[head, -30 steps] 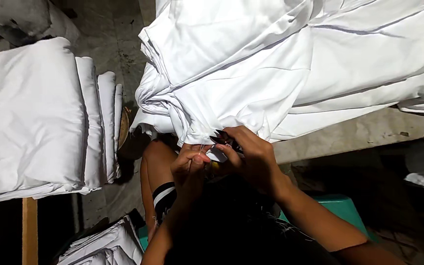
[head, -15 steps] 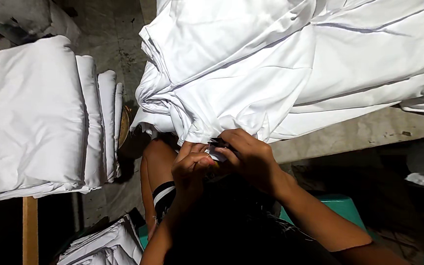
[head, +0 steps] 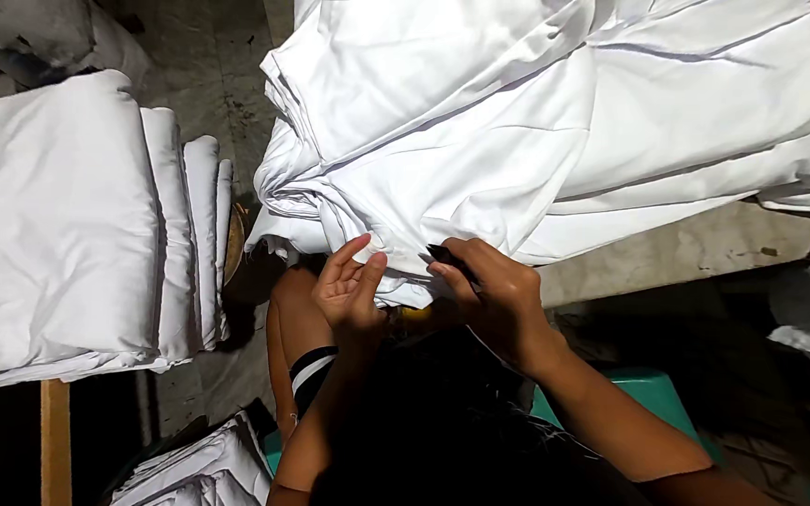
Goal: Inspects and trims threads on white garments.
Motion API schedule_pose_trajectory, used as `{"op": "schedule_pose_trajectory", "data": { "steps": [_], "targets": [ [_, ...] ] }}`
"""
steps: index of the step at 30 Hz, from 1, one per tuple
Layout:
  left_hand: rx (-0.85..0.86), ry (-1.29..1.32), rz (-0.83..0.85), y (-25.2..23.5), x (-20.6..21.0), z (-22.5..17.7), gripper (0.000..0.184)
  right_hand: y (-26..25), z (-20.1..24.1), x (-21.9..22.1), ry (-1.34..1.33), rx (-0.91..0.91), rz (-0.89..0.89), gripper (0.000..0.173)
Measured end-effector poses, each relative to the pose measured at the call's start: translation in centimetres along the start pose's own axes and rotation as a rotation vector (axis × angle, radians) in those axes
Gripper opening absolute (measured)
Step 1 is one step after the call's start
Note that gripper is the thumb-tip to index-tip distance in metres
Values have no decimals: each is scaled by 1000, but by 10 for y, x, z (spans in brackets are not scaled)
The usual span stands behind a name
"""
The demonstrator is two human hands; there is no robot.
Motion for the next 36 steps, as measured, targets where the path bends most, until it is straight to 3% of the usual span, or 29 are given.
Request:
{"op": "schedule_pose_trajectory", "data": {
  "steps": [2,7,9,11,14,16,17,18,20,22,24,26,28,30,31,34,36],
  "targets": [
    [11,-5,-38,-4,1,1,19,3,0,-2,-14,1,3,19],
    [-3,28,-15,1,2,-5,20,5,-4,-5,-27,14,-5,20],
    [131,-111,22,4,-5,-16,18,5,-5,-9,-43,8,-22,21],
    [363,-396,109,-7,-15,-33,40,5,-4,-15,-82,-14,-67,21],
    [424,-931,450,-36,-3,-46,65,10,2,-22,-266,-35,-120,21],
    [381,-881,739,-47,30,-55,74,11,10,-21,-430,-58,-119,18],
    [361,-706,820,-55,41,-61,78,13,15,-20,-471,-83,-112,15],
    [316,-491,813,-69,46,-69,82,16,18,-21,-483,-106,-101,14],
    [268,-246,559,-109,35,-80,72,23,20,-24,-443,-124,-88,17],
    [250,-340,301,-134,14,-82,59,30,13,-27,-400,-118,-105,17],
    [310,-611,206,-122,-3,-75,58,34,1,-27,-352,-94,-122,17],
    [257,-1008,295,-87,-14,-53,42,36,-7,-26,-297,-68,-122,18],
    [173,-1252,591,-54,-11,-28,38,36,-12,-22,-275,-58,-99,20],
    [213,-1121,863,-41,-1,-25,39,36,-14,-12,-301,-60,-76,21],
    [189,-886,876,-46,3,-35,36,36,-14,-7,-329,-65,-61,22],
    [59,-225,556,-104,6,-55,33,36,-8,2,-352,-80,-44,23],
    [-54,-45,334,-144,12,-44,34,36,-3,0,-304,-83,-62,24]
  ]
}}
Point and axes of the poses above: each hand's wrist, its own y-axis away from the middle knuckle, its own x-axis out of the palm, z = x × y, the point moved 6 cm from there along -y, towards the middle knuckle, and after that the axes turned 15 degrees about -y, right-handed, at the moved point
